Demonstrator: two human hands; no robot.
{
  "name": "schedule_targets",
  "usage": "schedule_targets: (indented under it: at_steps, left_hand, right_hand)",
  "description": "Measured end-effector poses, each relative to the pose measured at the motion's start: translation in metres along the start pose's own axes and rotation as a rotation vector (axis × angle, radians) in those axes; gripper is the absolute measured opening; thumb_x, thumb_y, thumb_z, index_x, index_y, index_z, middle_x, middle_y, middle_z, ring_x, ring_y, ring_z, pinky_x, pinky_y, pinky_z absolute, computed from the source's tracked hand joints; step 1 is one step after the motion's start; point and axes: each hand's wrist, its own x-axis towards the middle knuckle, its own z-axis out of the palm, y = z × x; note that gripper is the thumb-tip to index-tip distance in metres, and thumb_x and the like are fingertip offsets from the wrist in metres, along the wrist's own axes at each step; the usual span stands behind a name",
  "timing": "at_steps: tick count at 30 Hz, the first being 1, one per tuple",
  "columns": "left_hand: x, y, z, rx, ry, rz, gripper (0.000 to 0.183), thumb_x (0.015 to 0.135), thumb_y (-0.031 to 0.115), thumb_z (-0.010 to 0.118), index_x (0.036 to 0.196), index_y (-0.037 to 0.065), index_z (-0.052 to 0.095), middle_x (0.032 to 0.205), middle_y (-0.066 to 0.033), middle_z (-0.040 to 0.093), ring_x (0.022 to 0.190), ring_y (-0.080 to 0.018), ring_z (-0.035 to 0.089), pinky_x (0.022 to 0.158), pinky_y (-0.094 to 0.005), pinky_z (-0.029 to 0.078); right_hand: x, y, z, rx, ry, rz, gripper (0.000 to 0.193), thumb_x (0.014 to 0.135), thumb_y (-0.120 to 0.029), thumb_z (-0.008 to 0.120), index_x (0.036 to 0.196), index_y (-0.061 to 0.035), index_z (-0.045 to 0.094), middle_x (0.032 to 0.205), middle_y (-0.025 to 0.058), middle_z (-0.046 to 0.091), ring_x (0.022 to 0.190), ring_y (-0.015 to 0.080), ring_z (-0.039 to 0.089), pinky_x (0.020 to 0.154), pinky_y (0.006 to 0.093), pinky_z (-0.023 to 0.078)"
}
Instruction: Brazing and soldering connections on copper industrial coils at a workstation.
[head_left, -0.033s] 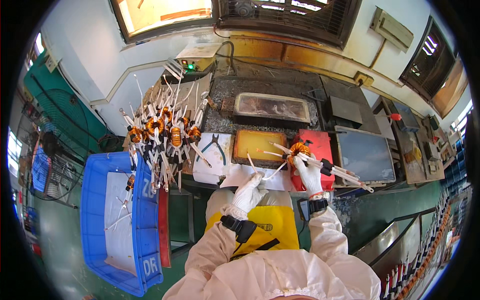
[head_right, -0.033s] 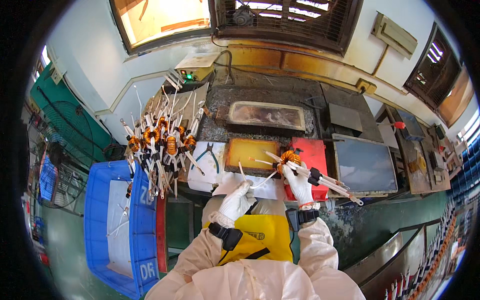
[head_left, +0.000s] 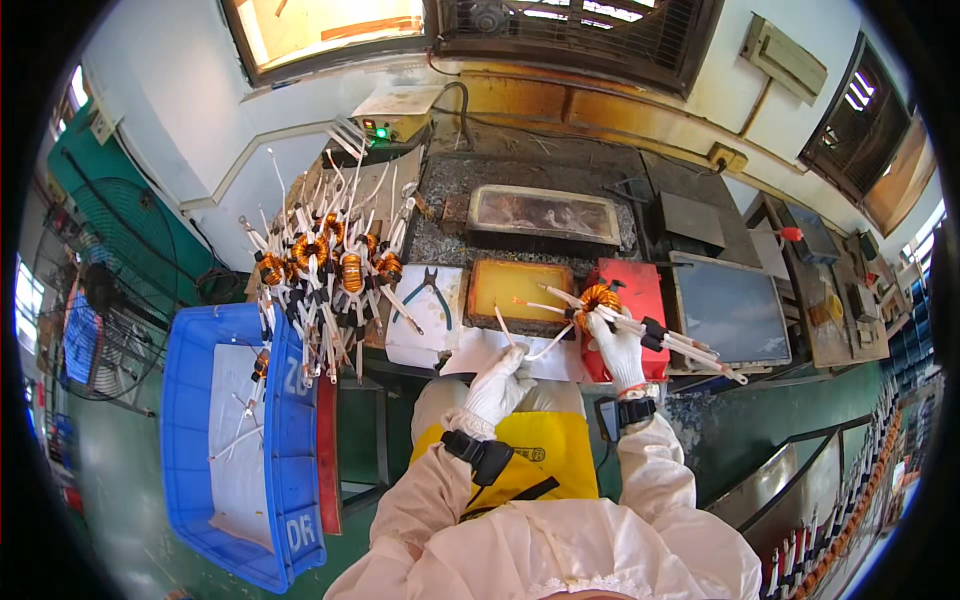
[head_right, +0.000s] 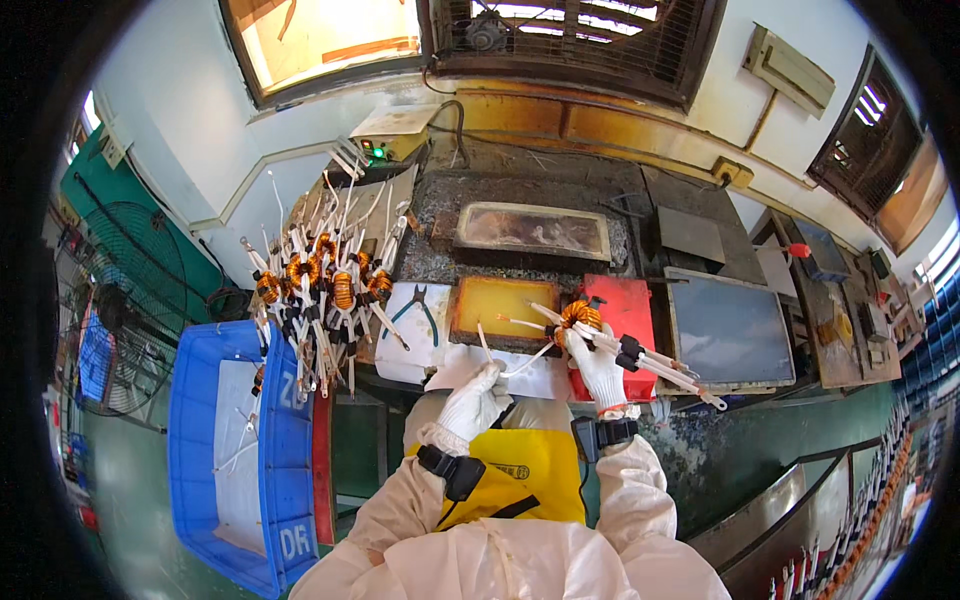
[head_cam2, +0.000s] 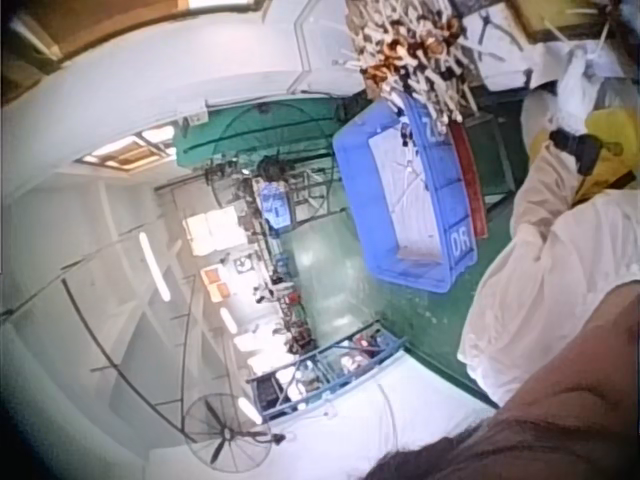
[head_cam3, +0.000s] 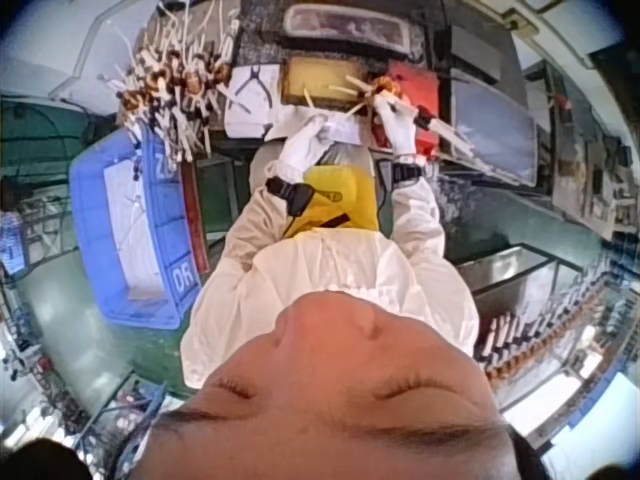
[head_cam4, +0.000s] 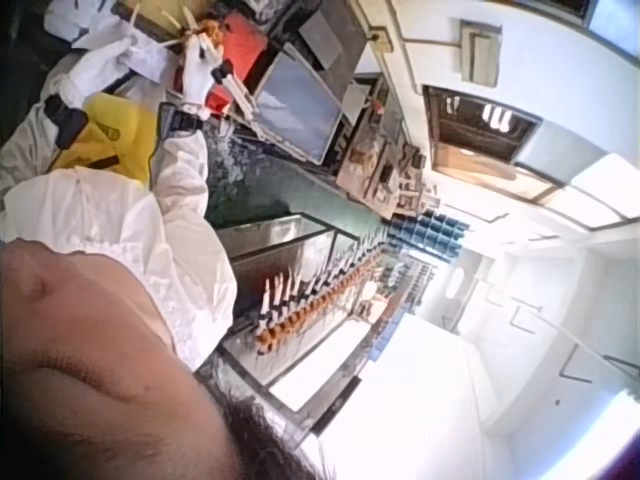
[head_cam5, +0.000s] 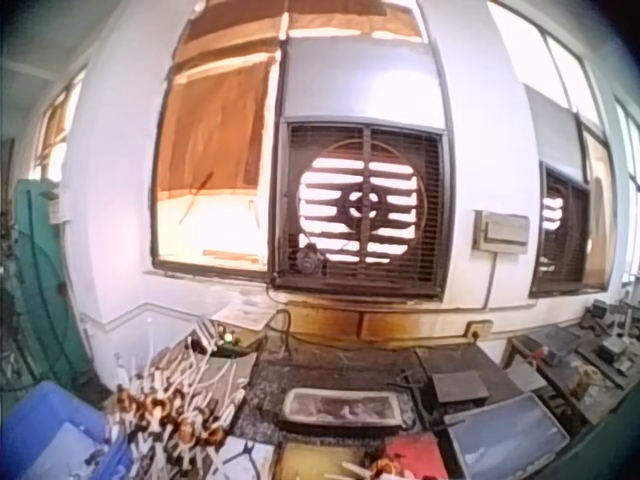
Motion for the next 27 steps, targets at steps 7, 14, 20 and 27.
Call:
schedule_targets:
  at_steps: [7, 14, 20, 27]
  left_hand:
    - [0.003, -0.003, -0.005, -0.005, 0.011, -0.006, 0.012, 0.091, 0.014, 0.052, 0.099, 0.006, 0.055, 0.079, -0.0027, 0.050, 0.065, -0.0117, 0.049, 0.060, -0.0250, 0.042]
    - [0.003, -0.004, -0.007, -0.010, -0.024, -0.011, 0.013, 0.091, 0.015, 0.052, 0.099, 0.006, 0.055, 0.078, -0.0028, 0.051, 0.065, -0.0117, 0.050, 0.059, -0.0250, 0.043]
    - [0.002, -0.005, -0.007, 0.030, -0.031, 0.006, 0.012, 0.091, 0.015, 0.052, 0.099, 0.006, 0.056, 0.080, -0.0032, 0.054, 0.067, -0.0126, 0.053, 0.061, -0.0258, 0.046]
    - [0.001, -0.006, -0.008, 0.022, -0.089, 0.004, 0.014, 0.091, 0.017, 0.052, 0.100, 0.007, 0.056, 0.081, -0.0035, 0.055, 0.066, -0.0135, 0.055, 0.061, -0.0270, 0.047]
  right_hand:
    - [0.000, -0.001, 0.000, 0.018, -0.015, 0.012, 0.028, 0.081, -0.019, 0.065, 0.098, 0.0002, 0.053, 0.079, 0.0040, 0.061, 0.056, 0.0082, 0.056, 0.044, 0.0210, 0.045]
    - [0.002, 0.010, -0.001, 0.031, 0.002, -0.007, 0.032, 0.081, -0.024, 0.066, 0.098, -0.0009, 0.053, 0.078, 0.0042, 0.062, 0.061, 0.0087, 0.056, 0.047, 0.0220, 0.046]
    - [0.000, 0.004, -0.003, 0.013, -0.018, 0.020, 0.033, 0.081, -0.025, 0.065, 0.100, -0.0003, 0.053, 0.081, 0.0053, 0.062, 0.064, 0.0096, 0.057, 0.051, 0.0230, 0.047]
    - [0.002, 0.016, -0.002, 0.107, 0.020, -0.012, 0.028, 0.081, -0.017, 0.066, 0.100, -0.0002, 0.054, 0.085, 0.0059, 0.064, 0.069, 0.0107, 0.058, 0.057, 0.0243, 0.047]
